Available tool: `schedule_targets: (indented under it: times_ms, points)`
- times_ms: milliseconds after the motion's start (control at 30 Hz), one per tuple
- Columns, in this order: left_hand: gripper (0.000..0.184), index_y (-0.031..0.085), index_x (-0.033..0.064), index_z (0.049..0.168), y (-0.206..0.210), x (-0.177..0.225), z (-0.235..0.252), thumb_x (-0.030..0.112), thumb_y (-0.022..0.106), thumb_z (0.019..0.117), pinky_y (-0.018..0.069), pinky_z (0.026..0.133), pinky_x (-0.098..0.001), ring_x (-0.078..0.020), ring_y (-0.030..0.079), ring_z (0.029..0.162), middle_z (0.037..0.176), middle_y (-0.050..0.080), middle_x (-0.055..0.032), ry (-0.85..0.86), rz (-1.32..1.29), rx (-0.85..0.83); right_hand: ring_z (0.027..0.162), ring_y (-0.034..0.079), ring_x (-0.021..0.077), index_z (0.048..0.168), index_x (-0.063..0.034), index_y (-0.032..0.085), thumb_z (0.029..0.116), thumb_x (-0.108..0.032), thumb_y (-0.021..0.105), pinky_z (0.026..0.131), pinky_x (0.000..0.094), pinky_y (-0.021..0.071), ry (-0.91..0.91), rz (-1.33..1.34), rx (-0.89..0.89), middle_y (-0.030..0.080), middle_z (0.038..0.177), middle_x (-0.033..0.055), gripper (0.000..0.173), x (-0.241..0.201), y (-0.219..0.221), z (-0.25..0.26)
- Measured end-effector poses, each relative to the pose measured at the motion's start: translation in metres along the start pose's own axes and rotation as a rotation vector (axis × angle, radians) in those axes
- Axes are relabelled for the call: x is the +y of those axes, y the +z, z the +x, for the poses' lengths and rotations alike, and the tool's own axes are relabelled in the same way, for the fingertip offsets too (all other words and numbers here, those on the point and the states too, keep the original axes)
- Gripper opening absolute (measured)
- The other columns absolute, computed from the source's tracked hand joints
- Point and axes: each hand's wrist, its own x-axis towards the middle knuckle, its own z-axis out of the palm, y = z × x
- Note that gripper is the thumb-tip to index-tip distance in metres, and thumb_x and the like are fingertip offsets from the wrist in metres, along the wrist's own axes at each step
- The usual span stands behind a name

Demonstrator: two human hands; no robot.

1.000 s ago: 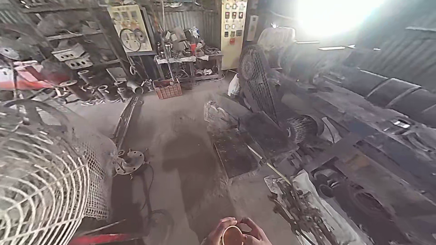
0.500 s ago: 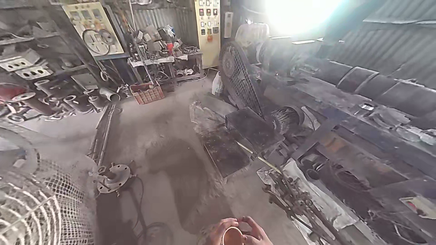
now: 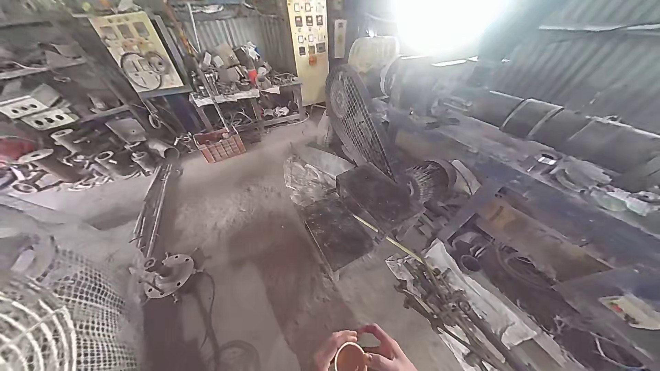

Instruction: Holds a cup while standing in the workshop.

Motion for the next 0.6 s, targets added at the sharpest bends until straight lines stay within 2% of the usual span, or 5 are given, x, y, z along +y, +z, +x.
schedule_targets:
  times_ms: [167, 600]
  points:
    - [0.061, 0.058, -0.0186, 0.120, 0.012, 0.002, 0.002, 0.013, 0.085, 0.0751, 0.0446, 0.111, -0.0252, -0.0135, 0.060, 0.127, 0.128, 0.065, -0.0256, 0.006, -0.022, 0.031, 0.087, 0.074, 0.0116, 0.128, -0.0032, 0.046, 0.0888, -0.009, 0.061, 0.082, 0.0320, 0.0620, -0.006, -0.006, -0.006, 0.073, 0.101, 0.0006, 0.042, -0.002, -0.010, -0.004]
    - [0.059, 0.059, -0.0143, 0.121, 0.025, 0.002, 0.008, 0.014, 0.085, 0.0761, 0.0452, 0.111, -0.0258, -0.0127, 0.059, 0.128, 0.130, 0.065, -0.0228, -0.010, -0.030, 0.014, 0.087, 0.075, 0.0135, 0.129, -0.0043, 0.044, 0.0891, -0.012, 0.063, 0.083, 0.0336, 0.0626, -0.012, 0.034, -0.034, 0.074, 0.099, 0.0009, 0.045, -0.003, -0.026, -0.008]
